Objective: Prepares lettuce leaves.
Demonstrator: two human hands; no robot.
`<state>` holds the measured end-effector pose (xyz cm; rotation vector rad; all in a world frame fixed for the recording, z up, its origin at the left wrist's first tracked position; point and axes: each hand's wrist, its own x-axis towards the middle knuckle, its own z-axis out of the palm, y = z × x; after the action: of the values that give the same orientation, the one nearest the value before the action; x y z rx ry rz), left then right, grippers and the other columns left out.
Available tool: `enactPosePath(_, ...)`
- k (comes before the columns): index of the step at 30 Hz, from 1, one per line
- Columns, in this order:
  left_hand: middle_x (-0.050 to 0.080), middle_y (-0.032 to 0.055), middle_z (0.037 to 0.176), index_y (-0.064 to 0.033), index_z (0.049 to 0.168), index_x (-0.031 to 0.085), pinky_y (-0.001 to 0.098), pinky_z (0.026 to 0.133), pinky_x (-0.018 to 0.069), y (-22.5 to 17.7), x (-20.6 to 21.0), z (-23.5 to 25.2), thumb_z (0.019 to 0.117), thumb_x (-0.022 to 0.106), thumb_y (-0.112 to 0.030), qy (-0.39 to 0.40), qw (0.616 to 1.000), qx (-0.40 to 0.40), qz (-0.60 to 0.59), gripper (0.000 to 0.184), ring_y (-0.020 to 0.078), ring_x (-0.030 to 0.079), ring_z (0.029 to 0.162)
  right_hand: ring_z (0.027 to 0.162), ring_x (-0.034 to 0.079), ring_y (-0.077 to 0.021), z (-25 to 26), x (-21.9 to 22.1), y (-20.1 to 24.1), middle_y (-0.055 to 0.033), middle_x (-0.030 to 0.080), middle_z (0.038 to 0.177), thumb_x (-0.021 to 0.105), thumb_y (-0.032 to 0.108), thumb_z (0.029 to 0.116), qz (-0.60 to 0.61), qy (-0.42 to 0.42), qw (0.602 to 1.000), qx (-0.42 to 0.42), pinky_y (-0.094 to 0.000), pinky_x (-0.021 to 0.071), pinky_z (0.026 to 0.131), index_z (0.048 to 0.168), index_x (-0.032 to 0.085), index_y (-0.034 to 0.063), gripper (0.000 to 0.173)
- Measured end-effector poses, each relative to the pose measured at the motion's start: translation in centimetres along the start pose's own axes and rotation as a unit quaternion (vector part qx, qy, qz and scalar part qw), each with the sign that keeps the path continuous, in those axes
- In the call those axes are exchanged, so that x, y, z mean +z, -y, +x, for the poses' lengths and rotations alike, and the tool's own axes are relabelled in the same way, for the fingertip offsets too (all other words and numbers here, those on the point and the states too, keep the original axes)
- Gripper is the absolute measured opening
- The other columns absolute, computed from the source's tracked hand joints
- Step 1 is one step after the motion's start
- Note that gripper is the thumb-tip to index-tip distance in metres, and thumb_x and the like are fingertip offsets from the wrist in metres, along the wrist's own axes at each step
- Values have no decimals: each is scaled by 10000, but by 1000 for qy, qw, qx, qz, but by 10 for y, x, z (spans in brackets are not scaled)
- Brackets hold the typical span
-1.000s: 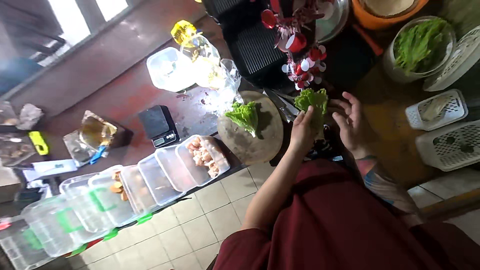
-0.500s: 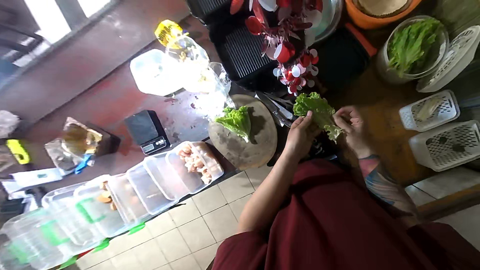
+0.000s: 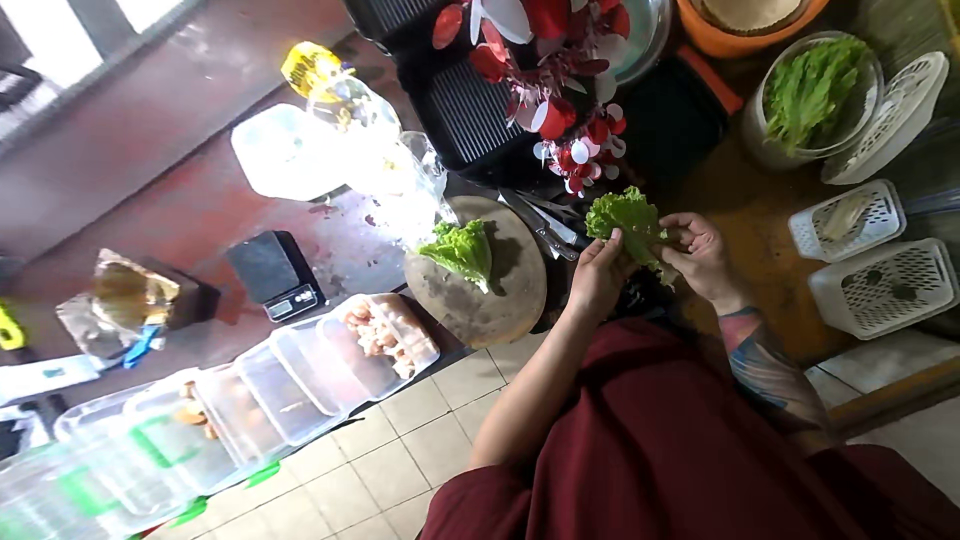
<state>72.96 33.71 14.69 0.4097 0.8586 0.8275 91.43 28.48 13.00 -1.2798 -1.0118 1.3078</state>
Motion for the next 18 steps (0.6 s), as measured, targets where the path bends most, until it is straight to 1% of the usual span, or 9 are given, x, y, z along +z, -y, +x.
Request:
enactPosePath(2, 707, 123, 1030, -30, 1140, 580, 415, 906, 596, 1, 0, 2, 1110, 425, -209, 7, 1000, -2, -3, 238, 223, 719, 944, 886, 736, -172, -5, -7, 1, -89, 728, 1095, 662, -136, 863, 21, 25, 999, 17, -297, 634, 757, 1368, 528, 125, 584)
enactPosePath(4, 701, 132, 1087, -31, 1199, 574, 428, 937, 586, 1, -2, 2, 1106, 444, -220, 16, 1000, -7, 22, 247, 236, 712, 994, 869, 745, -214, -11, -14, -4, -111, 732, 1103, 651, -143, 851, 38, 36, 998, 22, -327, 643, 719, 1382, 517, 159, 625)
enactPosePath(6, 659, 94, 1294, -122, 1393, 539, 429, 1024, 546, -2, -3, -5, 1099, 473, -288, 37, 993, -8, 108, 344, 233, 665, 1159, 911, 734, -242, -10, -24, -8, -115, 713, 1158, 620, -129, 893, 39, 13, 999, 27, -365, 642, 753, 1390, 534, 161, 582)
enactPosePath(7, 596, 73, 1438, -184, 1524, 462, 451, 1073, 519, -2, -5, -7, 1096, 481, -302, 55, 985, 6, 162, 444, 251, 617, 1269, 931, 733, -262, -6, -35, -9, -124, 708, 1181, 589, -100, 928, 37, -13, 999, 24, -391, 642, 769, 1389, 541, 154, 529)
enactPosePath(9, 539, 55, 1516, -214, 1581, 385, 484, 1068, 527, -2, -12, -7, 1081, 506, -289, 46, 963, 71, 255, 520, 272, 581, 1321, 985, 725, -249, 10, -60, -3, -107, 698, 1219, 557, -10, 986, -6, -99, 995, -2, -398, 634, 810, 1381, 544, 137, 421)
enactPosePath(12, 647, 81, 1307, -130, 1478, 479, 420, 933, 589, -1, -30, -18, 1073, 530, -254, -73, 920, 227, 312, 427, 225, 674, 1108, 1082, 669, -191, 62, -111, 7, -101, 665, 1228, 609, 10, 942, -82, -272, 956, -75, -391, 597, 917, 1362, 542, 17, 425)
enactPosePath(14, 644, 49, 1221, -127, 1399, 516, 350, 852, 586, -1, -54, -29, 1065, 543, -232, -185, 860, 319, 354, 350, 154, 661, 1016, 1180, 624, -170, 97, -146, 12, -112, 628, 1300, 627, 69, 948, -120, -334, 931, -81, -359, 558, 994, 1400, 499, -17, 477)
enactPosePath(16, 610, 74, 1199, -81, 1340, 512, 337, 857, 548, -9, -85, -34, 1028, 594, -205, -315, 779, 382, 386, 346, 158, 619, 1042, 1298, 564, -158, 123, -172, 5, -101, 572, 1420, 628, 180, 992, -136, -361, 922, -29, -337, 507, 1079, 1481, 443, 20, 547)
enactPosePath(18, 534, 196, 1374, 7, 1417, 434, 395, 983, 497, -27, -117, -38, 970, 675, -273, -445, 707, 354, 420, 580, 258, 547, 1237, 1429, 450, -161, 133, -185, -15, -84, 443, 1568, 595, 252, 1018, -127, -360, 924, 29, -345, 420, 1172, 1580, 322, 79, 648)
